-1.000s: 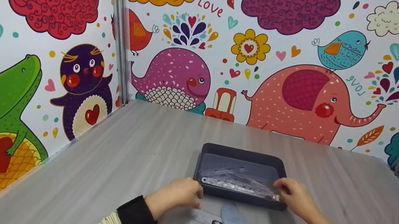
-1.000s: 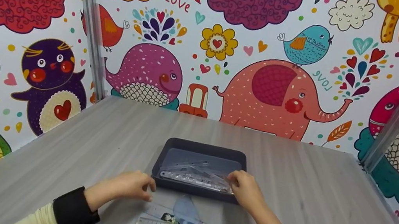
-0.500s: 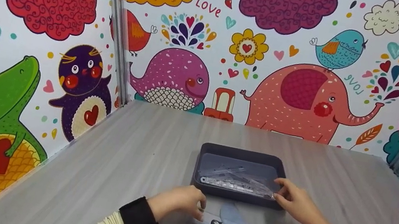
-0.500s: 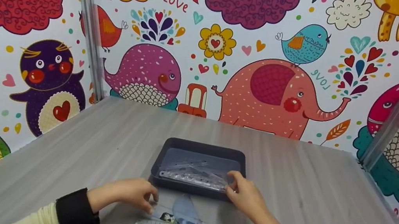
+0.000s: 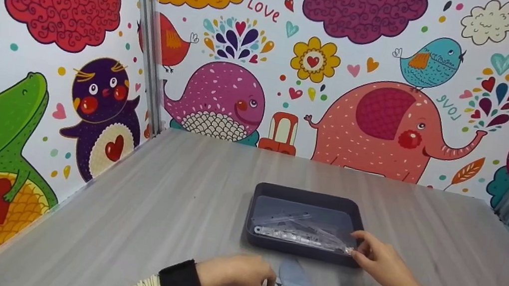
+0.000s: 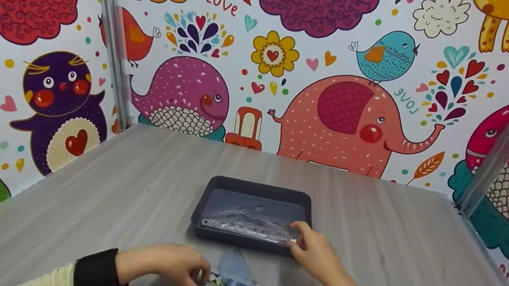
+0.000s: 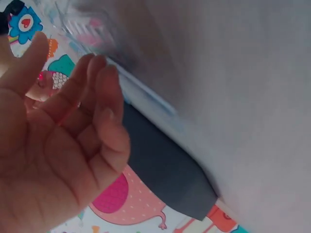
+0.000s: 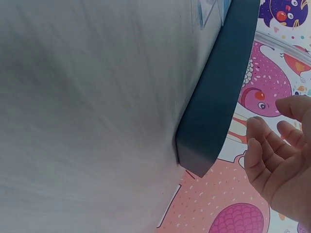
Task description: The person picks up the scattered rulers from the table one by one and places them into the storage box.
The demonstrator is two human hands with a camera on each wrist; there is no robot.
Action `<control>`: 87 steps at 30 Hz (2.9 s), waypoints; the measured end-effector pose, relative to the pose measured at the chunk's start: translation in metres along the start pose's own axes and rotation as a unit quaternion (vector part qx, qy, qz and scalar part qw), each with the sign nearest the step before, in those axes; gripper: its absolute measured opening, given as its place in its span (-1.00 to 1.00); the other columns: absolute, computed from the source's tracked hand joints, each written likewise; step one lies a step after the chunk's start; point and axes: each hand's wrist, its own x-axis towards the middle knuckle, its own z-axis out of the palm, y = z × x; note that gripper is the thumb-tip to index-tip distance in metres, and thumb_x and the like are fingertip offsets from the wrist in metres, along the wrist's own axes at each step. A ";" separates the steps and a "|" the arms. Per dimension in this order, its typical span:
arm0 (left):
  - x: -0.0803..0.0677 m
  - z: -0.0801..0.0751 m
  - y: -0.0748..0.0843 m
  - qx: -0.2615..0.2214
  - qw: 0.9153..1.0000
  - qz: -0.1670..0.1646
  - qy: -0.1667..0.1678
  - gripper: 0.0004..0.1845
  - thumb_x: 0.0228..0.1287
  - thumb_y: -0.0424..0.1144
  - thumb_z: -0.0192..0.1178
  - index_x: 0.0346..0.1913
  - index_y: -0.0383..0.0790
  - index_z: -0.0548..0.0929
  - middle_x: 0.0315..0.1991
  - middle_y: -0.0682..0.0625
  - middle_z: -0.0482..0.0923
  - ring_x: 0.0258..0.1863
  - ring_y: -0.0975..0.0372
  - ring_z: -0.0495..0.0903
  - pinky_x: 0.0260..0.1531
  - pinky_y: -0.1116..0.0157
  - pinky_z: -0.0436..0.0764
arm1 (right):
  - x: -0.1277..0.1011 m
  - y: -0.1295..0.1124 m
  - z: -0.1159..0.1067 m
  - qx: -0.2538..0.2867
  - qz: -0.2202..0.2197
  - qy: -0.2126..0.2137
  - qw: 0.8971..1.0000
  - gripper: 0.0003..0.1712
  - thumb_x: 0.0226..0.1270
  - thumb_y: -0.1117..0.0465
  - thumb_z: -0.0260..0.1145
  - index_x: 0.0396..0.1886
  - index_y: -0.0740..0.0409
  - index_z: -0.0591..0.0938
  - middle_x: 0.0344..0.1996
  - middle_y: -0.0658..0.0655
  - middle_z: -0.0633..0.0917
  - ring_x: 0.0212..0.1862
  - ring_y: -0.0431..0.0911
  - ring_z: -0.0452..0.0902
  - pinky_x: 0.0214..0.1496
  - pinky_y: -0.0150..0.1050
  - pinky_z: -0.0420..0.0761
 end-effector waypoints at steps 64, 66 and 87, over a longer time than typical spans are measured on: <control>0.004 0.003 0.006 -0.043 0.994 -0.030 0.100 -0.83 -0.35 -0.22 0.30 -0.66 -0.04 0.48 -0.70 0.22 0.38 -0.65 0.38 0.32 -0.61 0.46 0.29 | -0.008 0.010 0.002 0.029 -0.031 -0.012 0.999 -0.66 0.07 0.25 0.15 -0.12 0.23 0.39 -0.57 -0.02 0.49 -0.67 -0.32 0.31 -0.66 -0.40 0.35; 0.005 0.002 0.006 -0.044 0.993 -0.031 0.101 -0.84 -0.32 -0.20 0.30 -0.66 -0.04 0.49 -0.70 0.22 0.38 -0.66 0.38 0.33 -0.61 0.46 0.30 | -0.007 0.011 0.002 0.031 -0.026 -0.014 0.999 -0.66 0.07 0.25 0.15 -0.11 0.22 0.39 -0.57 -0.02 0.49 -0.67 -0.31 0.32 -0.66 -0.39 0.36; 0.019 -0.032 -0.019 -0.090 0.970 -0.049 0.221 -0.90 -0.11 -0.20 0.20 -0.53 -0.11 0.49 -0.59 0.16 0.46 -0.59 0.35 0.42 -0.56 0.45 0.38 | -0.011 0.015 0.002 0.043 -0.043 -0.013 0.998 -0.65 0.09 0.25 0.13 -0.10 0.27 0.37 -0.55 0.05 0.51 -0.69 -0.32 0.33 -0.68 -0.39 0.36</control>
